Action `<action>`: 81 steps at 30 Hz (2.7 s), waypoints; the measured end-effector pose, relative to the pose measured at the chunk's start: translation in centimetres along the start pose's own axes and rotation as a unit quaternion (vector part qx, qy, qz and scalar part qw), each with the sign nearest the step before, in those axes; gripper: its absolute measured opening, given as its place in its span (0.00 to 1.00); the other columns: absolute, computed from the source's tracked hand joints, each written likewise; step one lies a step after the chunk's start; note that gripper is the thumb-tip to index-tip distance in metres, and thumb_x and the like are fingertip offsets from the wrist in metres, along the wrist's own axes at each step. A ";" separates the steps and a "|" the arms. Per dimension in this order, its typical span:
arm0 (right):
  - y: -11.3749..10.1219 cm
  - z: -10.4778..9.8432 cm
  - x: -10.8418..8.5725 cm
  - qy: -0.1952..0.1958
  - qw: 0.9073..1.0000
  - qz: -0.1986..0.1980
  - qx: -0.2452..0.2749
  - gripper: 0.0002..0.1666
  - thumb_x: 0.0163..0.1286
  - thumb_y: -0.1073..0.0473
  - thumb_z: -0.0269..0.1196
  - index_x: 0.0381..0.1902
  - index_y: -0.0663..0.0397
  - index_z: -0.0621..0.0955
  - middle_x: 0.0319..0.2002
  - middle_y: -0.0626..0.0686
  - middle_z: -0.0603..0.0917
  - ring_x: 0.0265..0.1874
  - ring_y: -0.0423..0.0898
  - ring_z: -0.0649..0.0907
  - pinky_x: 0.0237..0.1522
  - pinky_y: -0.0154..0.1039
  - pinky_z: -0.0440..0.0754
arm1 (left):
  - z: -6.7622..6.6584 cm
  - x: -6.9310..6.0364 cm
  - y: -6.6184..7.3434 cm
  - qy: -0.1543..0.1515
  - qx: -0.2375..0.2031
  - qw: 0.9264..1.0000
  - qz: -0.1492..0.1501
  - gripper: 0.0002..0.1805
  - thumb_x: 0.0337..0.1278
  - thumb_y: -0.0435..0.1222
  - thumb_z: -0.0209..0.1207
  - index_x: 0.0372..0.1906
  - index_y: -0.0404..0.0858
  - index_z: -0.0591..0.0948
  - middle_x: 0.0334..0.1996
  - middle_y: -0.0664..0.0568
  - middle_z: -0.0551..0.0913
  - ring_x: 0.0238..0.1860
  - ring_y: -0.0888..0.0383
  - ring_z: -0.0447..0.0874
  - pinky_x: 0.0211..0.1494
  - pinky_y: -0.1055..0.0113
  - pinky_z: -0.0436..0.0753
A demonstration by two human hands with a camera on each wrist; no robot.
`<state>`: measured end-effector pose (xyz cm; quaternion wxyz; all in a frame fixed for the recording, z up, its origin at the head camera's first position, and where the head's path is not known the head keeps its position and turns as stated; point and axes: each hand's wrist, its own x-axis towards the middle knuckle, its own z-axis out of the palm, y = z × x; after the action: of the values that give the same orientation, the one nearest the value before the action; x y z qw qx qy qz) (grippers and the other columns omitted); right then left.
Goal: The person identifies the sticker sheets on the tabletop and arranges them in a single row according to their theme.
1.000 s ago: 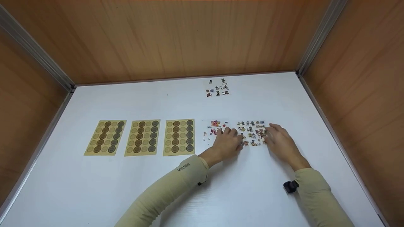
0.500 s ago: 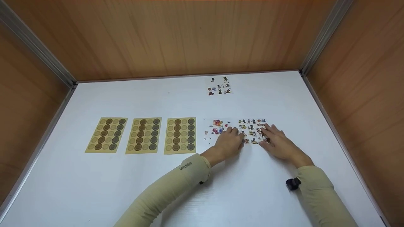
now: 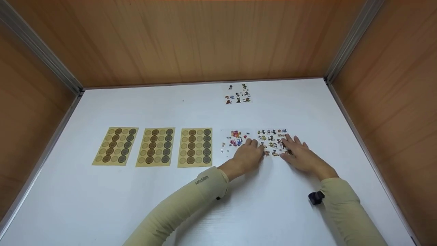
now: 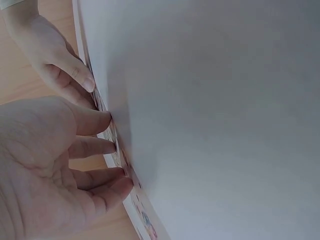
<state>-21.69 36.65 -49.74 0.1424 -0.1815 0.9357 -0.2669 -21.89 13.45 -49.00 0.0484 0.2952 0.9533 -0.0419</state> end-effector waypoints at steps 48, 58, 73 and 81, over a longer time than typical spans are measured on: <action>-4.9 -5.0 12.1 -0.020 0.998 0.066 0.015 0.52 0.79 0.32 0.44 0.81 0.63 0.44 0.80 0.66 0.40 0.78 0.66 0.43 0.76 0.63 0.42 | -3.5 -0.7 -9.8 -0.013 -0.169 0.979 -0.109 0.26 0.77 0.48 0.52 0.69 0.39 0.75 0.76 0.46 0.65 0.76 0.51 0.60 0.74 0.57 0.68; -6.6 -1.2 17.8 -0.038 0.993 0.111 0.020 0.45 0.84 0.42 0.37 0.79 0.63 0.34 0.79 0.63 0.27 0.76 0.65 0.30 0.74 0.62 0.28 | -2.3 -0.9 -13.6 -0.065 -0.194 0.968 -0.146 0.37 0.79 0.53 0.43 0.81 0.38 0.53 0.82 0.49 0.45 0.81 0.52 0.38 0.81 0.59 0.44; -8.6 -0.5 19.4 -0.021 0.992 0.123 -0.032 0.40 0.85 0.46 0.34 0.80 0.64 0.36 0.79 0.65 0.31 0.75 0.67 0.30 0.70 0.70 0.26 | -1.6 0.8 -15.7 -0.056 -0.177 0.973 -0.137 0.36 0.80 0.52 0.40 0.81 0.37 0.54 0.82 0.48 0.46 0.81 0.52 0.38 0.81 0.58 0.43; -8.9 -0.5 18.9 -0.027 0.991 0.112 -0.066 0.40 0.85 0.46 0.36 0.81 0.64 0.40 0.80 0.66 0.35 0.76 0.68 0.34 0.70 0.71 0.28 | -0.9 0.8 -16.4 -0.052 -0.193 0.970 -0.141 0.38 0.80 0.53 0.41 0.82 0.38 0.49 0.82 0.47 0.44 0.81 0.52 0.37 0.81 0.58 0.41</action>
<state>-36.42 22.01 -47.67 0.1846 -0.0917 0.9614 -0.1820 -31.87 0.54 -47.35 0.1479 0.1398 0.9715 0.1213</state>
